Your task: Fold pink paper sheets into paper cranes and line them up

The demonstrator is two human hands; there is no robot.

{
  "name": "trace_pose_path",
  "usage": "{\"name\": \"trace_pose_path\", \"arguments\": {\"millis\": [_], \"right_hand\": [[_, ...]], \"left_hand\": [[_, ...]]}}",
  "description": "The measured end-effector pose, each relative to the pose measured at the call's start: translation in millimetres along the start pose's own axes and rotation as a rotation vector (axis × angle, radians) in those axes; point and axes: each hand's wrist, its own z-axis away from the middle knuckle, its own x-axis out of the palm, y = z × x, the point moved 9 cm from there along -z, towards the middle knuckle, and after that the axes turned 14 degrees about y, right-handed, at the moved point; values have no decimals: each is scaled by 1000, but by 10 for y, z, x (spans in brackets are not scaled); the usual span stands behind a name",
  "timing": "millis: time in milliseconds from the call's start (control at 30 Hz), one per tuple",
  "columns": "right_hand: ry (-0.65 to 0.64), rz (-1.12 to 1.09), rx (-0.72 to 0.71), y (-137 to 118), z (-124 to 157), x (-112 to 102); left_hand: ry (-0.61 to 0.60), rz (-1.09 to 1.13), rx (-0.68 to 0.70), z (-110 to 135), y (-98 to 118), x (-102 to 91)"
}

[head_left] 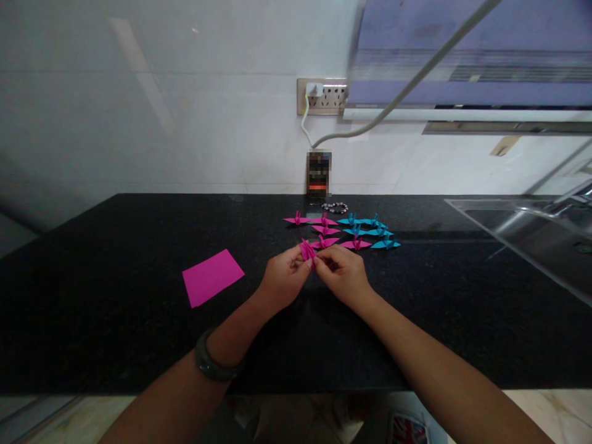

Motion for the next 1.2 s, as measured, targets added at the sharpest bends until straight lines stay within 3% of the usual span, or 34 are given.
{"name": "trace_pose_path", "arguments": {"millis": [167,400,700,1000,1200], "right_hand": [[18,-69,131,82,37,24],[125,-107,178,96,37,-50],[120,-190,241,90,43,-54],[50,-428,504,262,128,108],[78,-462,539,283,127,97]], "left_hand": [[17,1,3,6,19,9],[211,27,-9,-10,-1,-153],[208,-14,7,-13,9,-171],[218,251,-144,-22,-36,-169],[204,286,-240,-9,-90,-126]]}}
